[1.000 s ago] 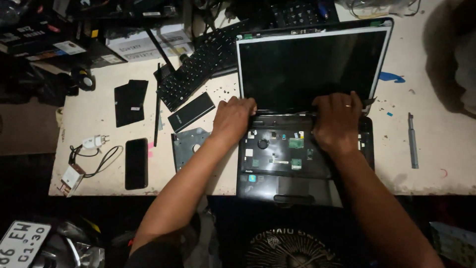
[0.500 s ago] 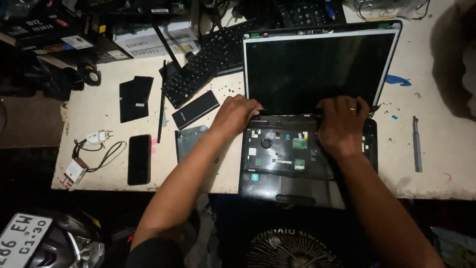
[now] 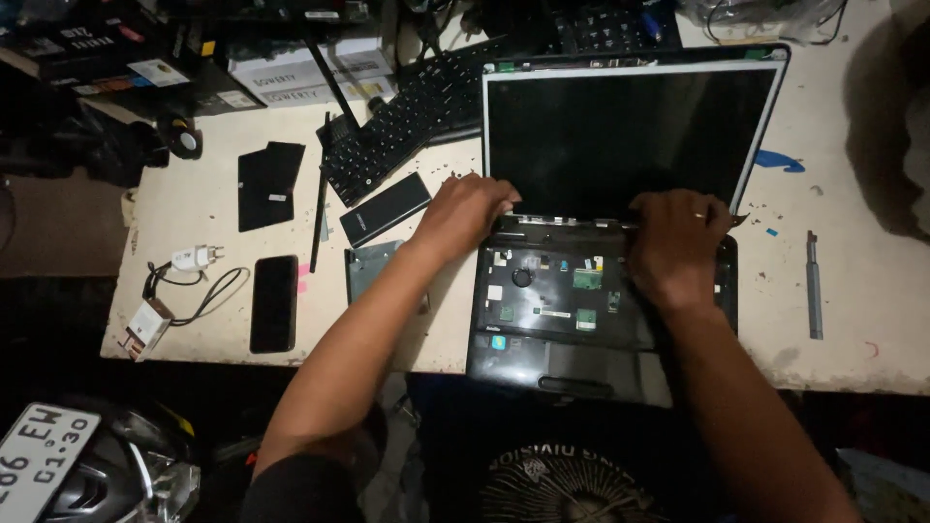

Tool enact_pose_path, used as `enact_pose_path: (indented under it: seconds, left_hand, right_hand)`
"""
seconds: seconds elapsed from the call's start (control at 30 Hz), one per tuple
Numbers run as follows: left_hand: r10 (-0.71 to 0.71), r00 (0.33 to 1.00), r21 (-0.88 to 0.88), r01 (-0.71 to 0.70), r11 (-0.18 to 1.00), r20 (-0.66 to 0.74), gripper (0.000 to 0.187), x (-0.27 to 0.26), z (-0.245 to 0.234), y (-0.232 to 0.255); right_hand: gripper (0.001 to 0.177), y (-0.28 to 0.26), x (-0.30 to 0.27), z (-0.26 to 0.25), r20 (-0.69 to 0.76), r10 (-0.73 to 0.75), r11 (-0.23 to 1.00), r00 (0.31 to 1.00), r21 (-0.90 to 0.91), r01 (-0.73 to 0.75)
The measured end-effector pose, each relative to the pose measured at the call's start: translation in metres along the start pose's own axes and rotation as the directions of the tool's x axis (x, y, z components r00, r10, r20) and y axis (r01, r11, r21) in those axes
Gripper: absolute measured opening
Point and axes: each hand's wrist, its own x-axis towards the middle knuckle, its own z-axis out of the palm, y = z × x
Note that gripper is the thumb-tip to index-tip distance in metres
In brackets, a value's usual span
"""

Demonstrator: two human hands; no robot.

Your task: The person works on a disassembled laptop, using a screwdriver to remove screws from the screen bezel. They manipulate the screen and the main body, eventually detaching the screen assembly from the laptop chassis.

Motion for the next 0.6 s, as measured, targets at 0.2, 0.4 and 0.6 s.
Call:
enact_pose_path:
  seconds: [0.2, 0.4, 0.6]
  left_hand:
    - [-0.154, 0.987, -0.209, 0.16, 0.965, 0.046, 0.013, -0.009, -0.002, 0.001]
    - [-0.29, 0.957, -0.287, 0.274, 0.918, -0.012, 0.017, -0.017, 0.0, -0.009]
    - [-0.119, 0.992, -0.005, 0.119, 0.993, -0.03, 0.014, -0.018, 0.006, -0.008]
  right_hand:
    - [0.039, 0.016, -0.004, 0.025, -0.075, -0.049, 0.998, 0.996, 0.046, 0.053]
    - [0.041, 0.014, -0.002, 0.017, -0.105, -0.071, 0.997, 0.992, 0.0, 0.072]
    - [0.047, 0.006, 0.008, 0.002, 0.165, 0.179, 0.983, 0.97, -0.06, -0.171]
